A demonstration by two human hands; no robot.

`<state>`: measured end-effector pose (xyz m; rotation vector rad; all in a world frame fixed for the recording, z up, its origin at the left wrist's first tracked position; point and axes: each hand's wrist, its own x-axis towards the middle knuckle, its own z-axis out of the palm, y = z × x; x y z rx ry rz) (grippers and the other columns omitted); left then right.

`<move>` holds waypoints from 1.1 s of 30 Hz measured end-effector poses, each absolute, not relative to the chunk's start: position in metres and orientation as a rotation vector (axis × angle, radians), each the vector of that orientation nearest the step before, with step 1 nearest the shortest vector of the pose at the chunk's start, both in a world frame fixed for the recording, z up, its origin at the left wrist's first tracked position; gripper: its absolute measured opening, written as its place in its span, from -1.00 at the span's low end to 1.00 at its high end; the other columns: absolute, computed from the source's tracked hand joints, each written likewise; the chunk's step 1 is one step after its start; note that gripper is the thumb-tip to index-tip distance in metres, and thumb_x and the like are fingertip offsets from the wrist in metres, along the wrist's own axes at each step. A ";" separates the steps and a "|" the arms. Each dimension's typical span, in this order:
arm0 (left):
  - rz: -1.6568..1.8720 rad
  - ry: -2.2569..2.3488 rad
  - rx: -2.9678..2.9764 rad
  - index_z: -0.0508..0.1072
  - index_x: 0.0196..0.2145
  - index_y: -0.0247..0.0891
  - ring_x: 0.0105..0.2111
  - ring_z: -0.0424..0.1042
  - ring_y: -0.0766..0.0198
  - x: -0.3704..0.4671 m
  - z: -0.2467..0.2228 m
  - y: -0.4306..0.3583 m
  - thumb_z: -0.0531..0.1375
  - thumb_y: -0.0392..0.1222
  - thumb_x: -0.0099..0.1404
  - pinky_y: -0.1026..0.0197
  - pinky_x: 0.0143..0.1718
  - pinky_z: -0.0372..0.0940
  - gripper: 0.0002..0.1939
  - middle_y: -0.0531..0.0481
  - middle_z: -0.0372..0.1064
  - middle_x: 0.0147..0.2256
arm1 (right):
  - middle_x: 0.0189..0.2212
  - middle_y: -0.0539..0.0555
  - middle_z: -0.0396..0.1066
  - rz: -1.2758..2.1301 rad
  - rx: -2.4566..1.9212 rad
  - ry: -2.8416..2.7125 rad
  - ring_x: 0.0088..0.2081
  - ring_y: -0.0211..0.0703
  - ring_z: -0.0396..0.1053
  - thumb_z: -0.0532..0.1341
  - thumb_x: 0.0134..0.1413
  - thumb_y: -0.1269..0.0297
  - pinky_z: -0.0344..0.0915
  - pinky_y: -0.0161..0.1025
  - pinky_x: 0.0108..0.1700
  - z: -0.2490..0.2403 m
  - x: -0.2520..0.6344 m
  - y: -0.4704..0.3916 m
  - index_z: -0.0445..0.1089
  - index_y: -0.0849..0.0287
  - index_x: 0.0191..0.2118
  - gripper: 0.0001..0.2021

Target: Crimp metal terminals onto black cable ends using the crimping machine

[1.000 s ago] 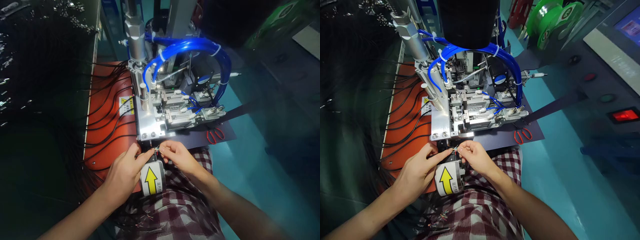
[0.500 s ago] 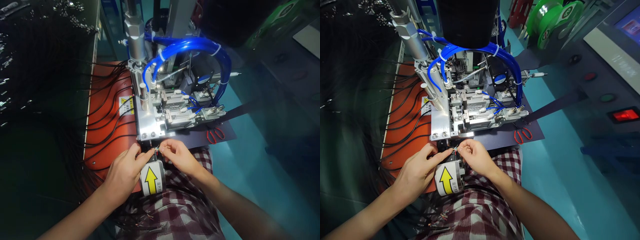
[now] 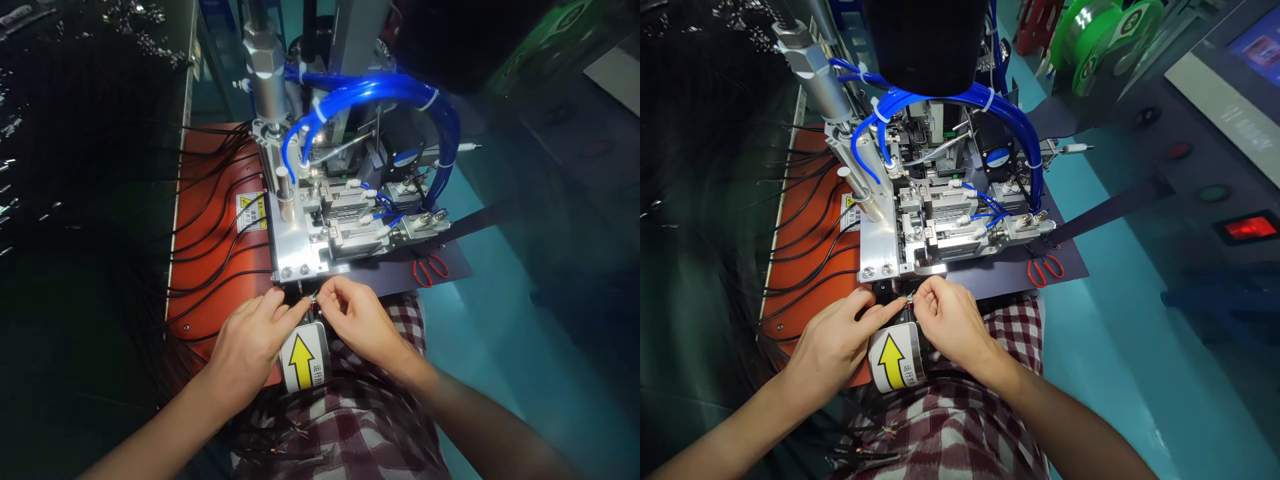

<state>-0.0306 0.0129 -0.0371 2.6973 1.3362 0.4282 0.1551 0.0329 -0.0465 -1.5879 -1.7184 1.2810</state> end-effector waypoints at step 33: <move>0.542 1.316 2.565 0.46 -0.15 -0.38 -0.38 0.40 0.13 -0.032 -0.035 0.015 -0.05 -0.43 0.25 0.14 -0.42 0.37 -0.66 -0.18 0.39 -0.33 | -0.57 -0.03 0.28 1.156 -1.546 -1.486 -0.55 -0.29 0.19 0.12 0.10 0.28 0.15 -0.32 -0.47 -0.057 0.141 0.021 0.33 0.18 -0.41 -0.87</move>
